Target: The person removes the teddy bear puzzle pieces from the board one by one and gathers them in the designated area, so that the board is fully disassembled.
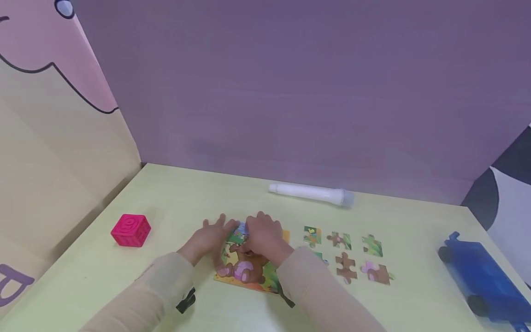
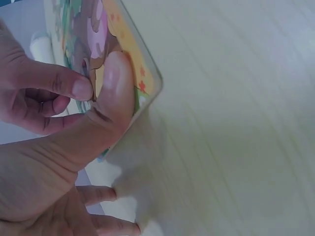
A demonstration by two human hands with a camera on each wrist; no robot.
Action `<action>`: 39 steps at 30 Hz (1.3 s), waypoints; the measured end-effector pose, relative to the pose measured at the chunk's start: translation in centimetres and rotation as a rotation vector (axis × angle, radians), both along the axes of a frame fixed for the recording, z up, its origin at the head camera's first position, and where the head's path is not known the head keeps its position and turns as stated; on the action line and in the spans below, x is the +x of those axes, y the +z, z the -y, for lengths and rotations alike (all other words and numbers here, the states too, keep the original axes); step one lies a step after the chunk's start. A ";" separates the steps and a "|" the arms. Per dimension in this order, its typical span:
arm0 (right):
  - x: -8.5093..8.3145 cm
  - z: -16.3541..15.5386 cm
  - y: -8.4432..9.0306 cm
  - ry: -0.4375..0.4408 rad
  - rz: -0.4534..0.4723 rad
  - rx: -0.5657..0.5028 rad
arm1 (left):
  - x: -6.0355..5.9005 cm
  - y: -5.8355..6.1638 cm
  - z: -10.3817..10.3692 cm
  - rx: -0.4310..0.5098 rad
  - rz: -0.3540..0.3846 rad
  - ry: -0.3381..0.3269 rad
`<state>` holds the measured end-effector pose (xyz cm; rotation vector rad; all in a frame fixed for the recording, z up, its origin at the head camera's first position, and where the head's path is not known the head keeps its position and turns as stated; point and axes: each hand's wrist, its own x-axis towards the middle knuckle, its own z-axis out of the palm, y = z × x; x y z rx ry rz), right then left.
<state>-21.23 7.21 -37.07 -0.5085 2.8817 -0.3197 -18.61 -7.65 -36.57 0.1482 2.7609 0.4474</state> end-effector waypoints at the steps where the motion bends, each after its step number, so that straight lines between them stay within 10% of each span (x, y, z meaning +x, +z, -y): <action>1: 0.1 -0.2 0.0 -0.005 0.001 -0.005 | -0.1 -0.1 -0.2 -0.002 -0.001 -0.002; 39: 1.6 -5.3 0.2 0.008 -0.098 -0.239 | 0.5 0.1 0.0 0.080 -0.003 0.011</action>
